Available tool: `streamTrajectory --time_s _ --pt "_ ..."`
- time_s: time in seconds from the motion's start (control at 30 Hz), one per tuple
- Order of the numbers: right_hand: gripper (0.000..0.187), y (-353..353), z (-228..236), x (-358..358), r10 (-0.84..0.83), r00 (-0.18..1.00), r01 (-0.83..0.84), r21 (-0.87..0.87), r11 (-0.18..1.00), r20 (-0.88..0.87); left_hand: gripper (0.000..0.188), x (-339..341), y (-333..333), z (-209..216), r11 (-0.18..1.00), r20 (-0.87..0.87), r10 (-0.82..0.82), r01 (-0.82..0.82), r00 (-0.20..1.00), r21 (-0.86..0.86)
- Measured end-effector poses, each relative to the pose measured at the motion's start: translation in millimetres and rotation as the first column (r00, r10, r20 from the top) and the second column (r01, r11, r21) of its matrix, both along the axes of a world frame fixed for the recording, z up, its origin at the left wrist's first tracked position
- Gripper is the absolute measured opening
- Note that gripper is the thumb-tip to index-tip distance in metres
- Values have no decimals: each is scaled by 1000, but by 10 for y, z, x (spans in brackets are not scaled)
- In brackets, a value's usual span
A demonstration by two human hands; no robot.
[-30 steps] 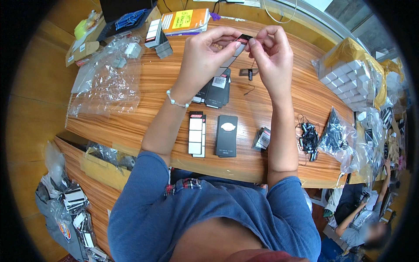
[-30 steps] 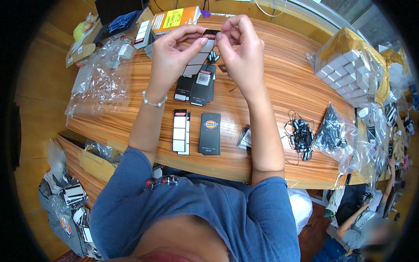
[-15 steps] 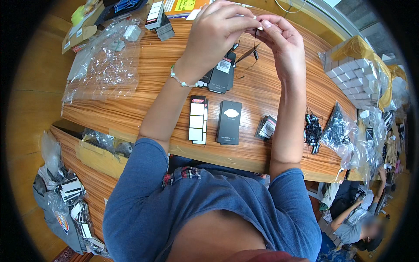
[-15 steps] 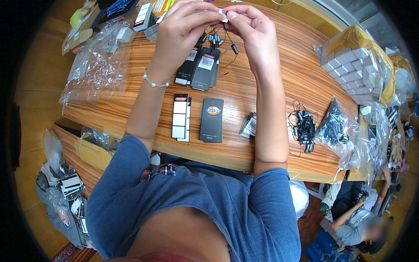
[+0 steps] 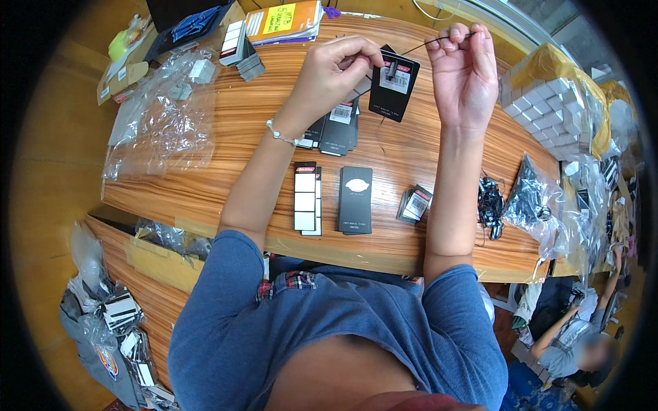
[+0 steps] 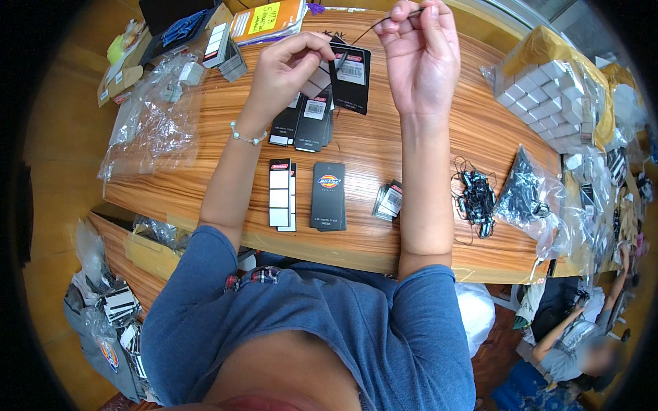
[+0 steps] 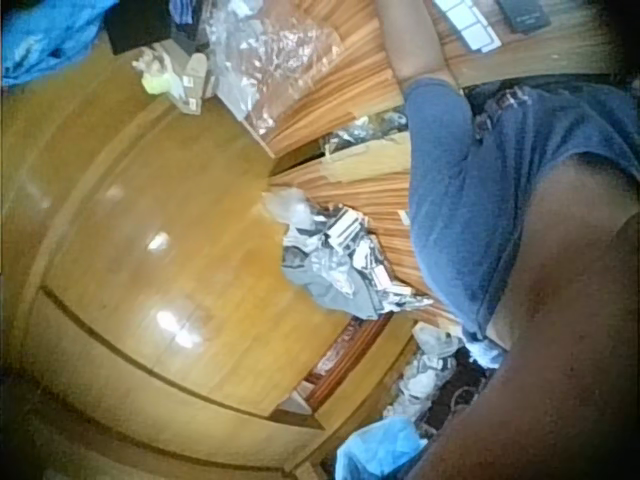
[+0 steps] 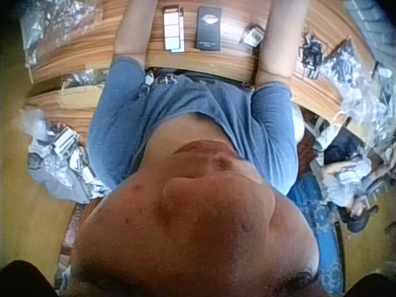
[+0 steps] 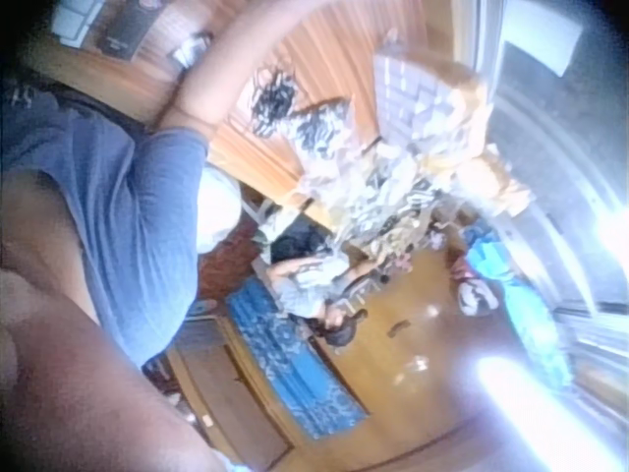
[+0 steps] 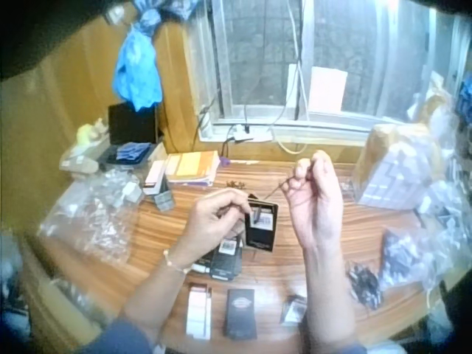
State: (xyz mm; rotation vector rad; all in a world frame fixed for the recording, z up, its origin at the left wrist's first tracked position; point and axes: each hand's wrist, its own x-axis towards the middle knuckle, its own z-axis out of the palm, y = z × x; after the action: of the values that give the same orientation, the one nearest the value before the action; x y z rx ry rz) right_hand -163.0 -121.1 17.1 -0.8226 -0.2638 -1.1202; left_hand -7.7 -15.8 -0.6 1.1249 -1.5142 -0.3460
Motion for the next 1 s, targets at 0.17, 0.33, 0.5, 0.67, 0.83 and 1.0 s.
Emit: streamTrajectory --time_s 0.17,0.33,0.5,0.67,0.83,1.0 --pt "12 97 23 29 38 999 -38 -11 999 -25 7 -153 23 19 997 -81 -20 26 996 73" --pt "14 191 120 1 -124 976 120 -36 992 -176 11 -102 -9 -29 998 -83 58 -56 995 29" --pt "14 128 102 -42 -81 980 71 -59 996 -181 12 -43 -28 37 979 152 154 -131 976 -154" --pt "15 187 114 -9 -63 987 57 -42 997 -149 16 -173 33 78 995 -6 105 -105 994 1" --pt "15 188 105 -14 -57 989 55 -17 998 -134 21 -260 49 2 989 -113 50 -34 992 146" --pt "15 219 116 4 -46 991 48 15 999 -123 17 -277 42 21 991 -24 80 -77 997 113"
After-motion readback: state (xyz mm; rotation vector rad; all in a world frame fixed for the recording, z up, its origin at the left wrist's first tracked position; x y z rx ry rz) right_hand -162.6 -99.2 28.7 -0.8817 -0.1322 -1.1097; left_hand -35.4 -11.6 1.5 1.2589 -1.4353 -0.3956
